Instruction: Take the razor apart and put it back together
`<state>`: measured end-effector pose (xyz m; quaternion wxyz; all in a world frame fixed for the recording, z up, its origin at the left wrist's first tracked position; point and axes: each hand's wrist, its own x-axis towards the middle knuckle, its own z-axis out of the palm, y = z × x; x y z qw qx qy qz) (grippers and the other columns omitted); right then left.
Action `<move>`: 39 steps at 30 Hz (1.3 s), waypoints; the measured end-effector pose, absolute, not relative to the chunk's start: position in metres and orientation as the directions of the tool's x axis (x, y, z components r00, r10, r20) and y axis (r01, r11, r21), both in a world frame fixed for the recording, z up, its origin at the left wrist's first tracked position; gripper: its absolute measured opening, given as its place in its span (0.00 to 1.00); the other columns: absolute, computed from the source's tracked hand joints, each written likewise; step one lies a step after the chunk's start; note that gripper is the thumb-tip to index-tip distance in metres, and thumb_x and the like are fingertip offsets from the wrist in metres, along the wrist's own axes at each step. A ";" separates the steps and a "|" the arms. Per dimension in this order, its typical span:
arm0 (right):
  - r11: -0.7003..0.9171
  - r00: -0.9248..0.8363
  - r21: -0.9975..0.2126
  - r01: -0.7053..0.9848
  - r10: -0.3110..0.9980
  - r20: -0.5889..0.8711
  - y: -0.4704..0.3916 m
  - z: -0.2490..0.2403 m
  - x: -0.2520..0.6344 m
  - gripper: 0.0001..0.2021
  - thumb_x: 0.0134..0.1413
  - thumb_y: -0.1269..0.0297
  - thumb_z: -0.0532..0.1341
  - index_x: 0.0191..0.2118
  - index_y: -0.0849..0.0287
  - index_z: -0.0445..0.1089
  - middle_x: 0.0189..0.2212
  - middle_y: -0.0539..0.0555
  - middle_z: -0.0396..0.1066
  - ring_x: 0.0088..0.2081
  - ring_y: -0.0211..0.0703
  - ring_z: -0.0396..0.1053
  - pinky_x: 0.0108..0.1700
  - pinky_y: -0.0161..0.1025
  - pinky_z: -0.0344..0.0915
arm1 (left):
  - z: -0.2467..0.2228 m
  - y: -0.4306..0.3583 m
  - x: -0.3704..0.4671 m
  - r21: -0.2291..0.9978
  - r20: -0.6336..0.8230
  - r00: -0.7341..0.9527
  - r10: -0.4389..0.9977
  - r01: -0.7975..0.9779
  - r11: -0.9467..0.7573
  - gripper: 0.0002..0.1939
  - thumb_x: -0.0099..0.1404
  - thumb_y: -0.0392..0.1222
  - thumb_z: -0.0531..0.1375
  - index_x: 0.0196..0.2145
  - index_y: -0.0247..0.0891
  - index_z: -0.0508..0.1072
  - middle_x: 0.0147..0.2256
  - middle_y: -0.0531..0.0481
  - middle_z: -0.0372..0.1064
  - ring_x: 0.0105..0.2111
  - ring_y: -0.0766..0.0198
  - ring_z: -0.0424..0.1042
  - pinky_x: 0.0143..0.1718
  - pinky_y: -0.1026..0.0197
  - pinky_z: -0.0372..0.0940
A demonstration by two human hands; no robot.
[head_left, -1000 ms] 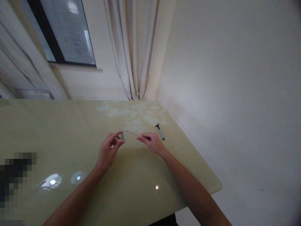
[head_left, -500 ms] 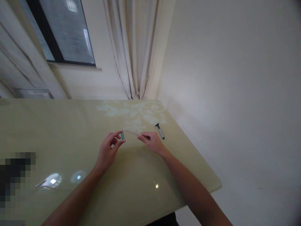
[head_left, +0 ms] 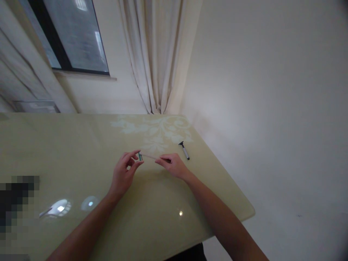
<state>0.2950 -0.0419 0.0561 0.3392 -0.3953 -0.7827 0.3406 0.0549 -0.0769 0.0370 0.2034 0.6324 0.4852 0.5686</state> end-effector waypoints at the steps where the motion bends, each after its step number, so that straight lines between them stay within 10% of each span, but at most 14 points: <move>1: 0.456 -0.435 -0.795 0.400 0.858 0.274 -0.042 0.056 0.295 0.24 0.66 0.45 0.62 0.28 0.62 0.75 0.21 0.46 0.57 0.25 0.35 0.53 0.30 0.37 0.47 | 0.037 -0.077 0.055 0.808 0.523 -0.121 0.844 0.387 -0.445 0.18 0.66 0.47 0.66 0.52 0.43 0.78 0.37 0.54 0.68 0.28 0.68 0.66 0.32 0.63 0.66; 39: 0.380 -0.501 -0.836 0.397 0.853 0.150 -0.041 0.058 0.295 0.24 0.62 0.42 0.63 0.31 0.62 0.78 0.21 0.46 0.55 0.26 0.36 0.52 0.29 0.36 0.47 | 0.037 -0.075 0.054 0.815 0.521 -0.133 0.843 0.372 -0.445 0.17 0.65 0.47 0.66 0.51 0.42 0.78 0.37 0.53 0.67 0.27 0.68 0.66 0.31 0.63 0.65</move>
